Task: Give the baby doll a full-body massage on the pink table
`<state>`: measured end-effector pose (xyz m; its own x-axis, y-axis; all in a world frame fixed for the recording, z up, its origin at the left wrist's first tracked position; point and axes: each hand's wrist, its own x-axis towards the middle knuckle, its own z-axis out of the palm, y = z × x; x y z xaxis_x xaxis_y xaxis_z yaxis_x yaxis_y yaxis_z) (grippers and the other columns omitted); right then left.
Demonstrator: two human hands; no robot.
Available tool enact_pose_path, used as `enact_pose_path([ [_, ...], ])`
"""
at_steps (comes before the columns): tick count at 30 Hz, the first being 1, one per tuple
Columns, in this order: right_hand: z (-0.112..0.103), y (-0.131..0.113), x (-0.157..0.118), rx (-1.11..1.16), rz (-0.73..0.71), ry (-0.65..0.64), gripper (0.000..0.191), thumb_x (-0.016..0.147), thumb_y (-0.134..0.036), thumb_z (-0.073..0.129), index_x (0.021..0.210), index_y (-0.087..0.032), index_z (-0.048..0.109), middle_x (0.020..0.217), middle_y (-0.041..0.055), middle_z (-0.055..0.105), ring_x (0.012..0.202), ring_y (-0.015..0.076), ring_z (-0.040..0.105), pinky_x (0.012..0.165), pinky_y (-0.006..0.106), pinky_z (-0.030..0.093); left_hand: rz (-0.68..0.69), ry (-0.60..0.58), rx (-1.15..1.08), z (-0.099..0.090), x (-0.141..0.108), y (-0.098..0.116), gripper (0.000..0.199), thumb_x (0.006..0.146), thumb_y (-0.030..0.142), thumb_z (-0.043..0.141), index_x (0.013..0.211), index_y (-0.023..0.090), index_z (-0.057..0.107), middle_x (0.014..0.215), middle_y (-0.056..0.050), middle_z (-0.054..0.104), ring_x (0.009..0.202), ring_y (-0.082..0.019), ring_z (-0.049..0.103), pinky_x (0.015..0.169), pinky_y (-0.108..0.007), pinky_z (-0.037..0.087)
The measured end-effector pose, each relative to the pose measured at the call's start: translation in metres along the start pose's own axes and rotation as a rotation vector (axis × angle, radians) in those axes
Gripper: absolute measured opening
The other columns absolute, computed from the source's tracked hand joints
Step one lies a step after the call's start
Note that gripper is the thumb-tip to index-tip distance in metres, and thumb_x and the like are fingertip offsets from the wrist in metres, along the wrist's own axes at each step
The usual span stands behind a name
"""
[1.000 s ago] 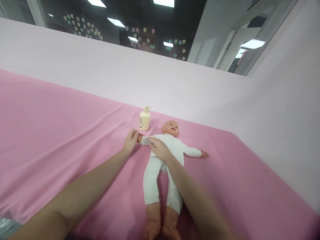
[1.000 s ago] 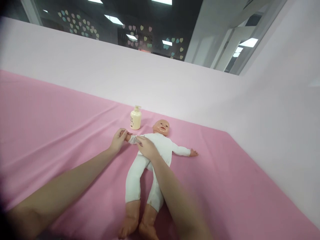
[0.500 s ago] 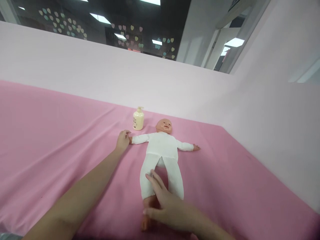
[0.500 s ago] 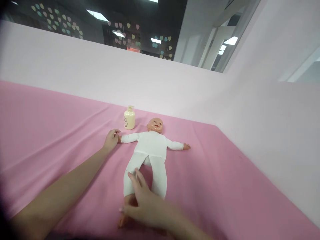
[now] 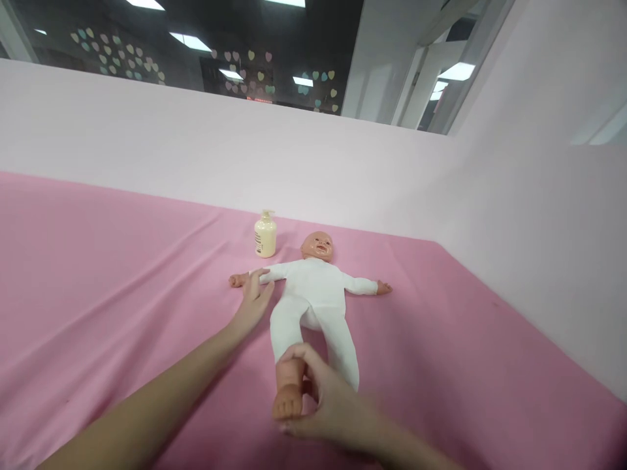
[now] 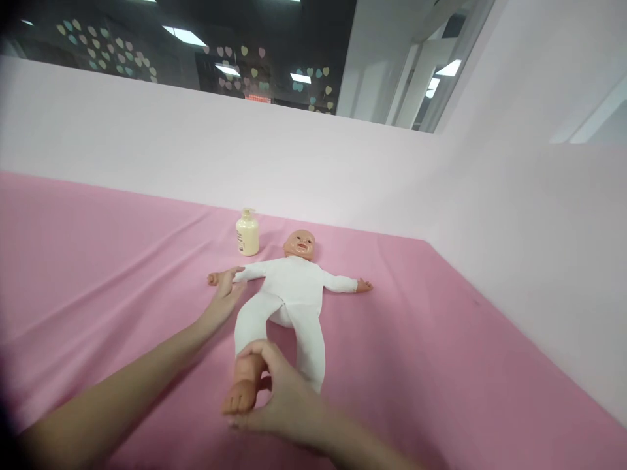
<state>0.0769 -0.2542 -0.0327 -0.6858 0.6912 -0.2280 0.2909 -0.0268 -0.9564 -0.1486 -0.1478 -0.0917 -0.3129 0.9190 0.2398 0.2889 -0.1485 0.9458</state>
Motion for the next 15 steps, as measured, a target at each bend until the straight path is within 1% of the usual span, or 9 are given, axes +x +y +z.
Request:
enact_pose_path([
  [1, -0.006, -0.002, 0.002, 0.100, -0.007, -0.025, 0.070, 0.067, -0.036, 0.087, 0.125, -0.035, 0.047, 0.098, -0.0014, 0.058, 0.094, 0.0189, 0.059, 0.081, 0.032, 0.048, -0.141, -0.078, -0.149, 0.005, -0.014, 0.005, 0.051, 0.092, 0.053, 0.054, 0.135, 0.028, 0.048, 0.151, -0.012, 0.046, 0.146, -0.033, 0.035, 0.118, -0.052, 0.033],
  [3, -0.017, -0.004, 0.006, 0.243, -0.023, -0.095, 0.077, 0.061, -0.028, 0.090, 0.123, -0.034, 0.045, 0.097, -0.0027, 0.056, 0.087, 0.0154, 0.058, 0.075, 0.028, 0.048, -0.367, -0.321, -0.461, 0.013, -0.040, 0.011, 0.061, 0.091, 0.069, 0.048, 0.138, 0.029, 0.049, 0.149, -0.010, 0.051, 0.146, -0.034, 0.038, 0.117, -0.051, 0.037],
  [4, -0.021, -0.003, 0.009, 0.294, -0.036, -0.127, 0.079, 0.059, -0.026, 0.091, 0.123, -0.034, 0.046, 0.100, -0.0025, 0.055, 0.086, 0.0145, 0.058, 0.073, 0.027, 0.048, -0.406, -0.398, -0.513, 0.015, -0.051, 0.013, 0.070, 0.090, 0.077, 0.037, 0.134, 0.026, 0.055, 0.140, -0.013, 0.059, 0.139, -0.036, 0.047, 0.111, -0.052, 0.043],
  [5, -0.024, -0.001, 0.012, 0.330, -0.049, -0.148, 0.080, 0.058, -0.025, 0.091, 0.124, -0.034, 0.047, 0.103, -0.0020, 0.055, 0.088, 0.0144, 0.058, 0.073, 0.026, 0.048, -0.458, -0.512, -0.587, 0.017, -0.060, 0.013, 0.077, 0.089, 0.082, 0.032, 0.131, 0.024, 0.059, 0.132, -0.014, 0.065, 0.133, -0.037, 0.054, 0.107, -0.053, 0.046],
  [7, -0.026, 0.005, 0.015, 0.344, -0.085, -0.135, 0.079, 0.058, -0.026, 0.092, 0.125, -0.035, 0.050, 0.109, -0.0004, 0.054, 0.097, 0.0165, 0.058, 0.078, 0.028, 0.049, -0.565, -0.776, -0.769, 0.017, -0.072, 0.014, 0.084, 0.084, 0.088, 0.035, 0.127, 0.022, 0.064, 0.123, -0.015, 0.070, 0.128, -0.036, 0.059, 0.109, -0.052, 0.046],
  [9, -0.025, 0.012, 0.015, 0.309, -0.117, -0.084, 0.079, 0.058, -0.027, 0.093, 0.125, -0.035, 0.053, 0.118, 0.0015, 0.054, 0.109, 0.0200, 0.058, 0.087, 0.031, 0.050, -0.615, -0.964, -0.908, 0.015, -0.080, 0.016, 0.079, 0.081, 0.084, 0.051, 0.128, 0.021, 0.065, 0.125, -0.014, 0.070, 0.130, -0.033, 0.059, 0.115, -0.049, 0.040],
  [11, -0.024, 0.016, 0.012, 0.252, -0.129, -0.025, 0.077, 0.060, -0.029, 0.094, 0.126, -0.035, 0.054, 0.126, 0.0032, 0.052, 0.116, 0.0223, 0.057, 0.096, 0.036, 0.050, -0.597, -1.060, -0.969, 0.012, -0.085, 0.020, 0.073, 0.079, 0.072, 0.068, 0.131, 0.021, 0.064, 0.130, -0.013, 0.068, 0.131, -0.032, 0.058, 0.118, -0.047, 0.037],
  [13, -0.024, 0.017, 0.009, 0.213, -0.146, 0.027, 0.071, 0.065, -0.030, 0.091, 0.126, -0.036, 0.055, 0.133, 0.0041, 0.050, 0.120, 0.0230, 0.057, 0.100, 0.039, 0.051, -0.583, -1.135, -0.986, 0.008, -0.088, 0.025, 0.070, 0.076, 0.058, 0.079, 0.135, 0.023, 0.062, 0.135, -0.013, 0.065, 0.129, -0.032, 0.059, 0.113, -0.047, 0.042],
  [15, -0.024, 0.015, 0.007, 0.193, -0.163, 0.057, 0.066, 0.069, -0.030, 0.090, 0.125, -0.035, 0.055, 0.137, 0.0046, 0.049, 0.124, 0.0232, 0.056, 0.104, 0.040, 0.050, -0.624, -1.155, -0.971, 0.005, -0.091, 0.029, 0.063, 0.077, 0.045, 0.082, 0.135, 0.027, 0.062, 0.135, -0.011, 0.064, 0.123, -0.030, 0.063, 0.101, -0.044, 0.051],
])
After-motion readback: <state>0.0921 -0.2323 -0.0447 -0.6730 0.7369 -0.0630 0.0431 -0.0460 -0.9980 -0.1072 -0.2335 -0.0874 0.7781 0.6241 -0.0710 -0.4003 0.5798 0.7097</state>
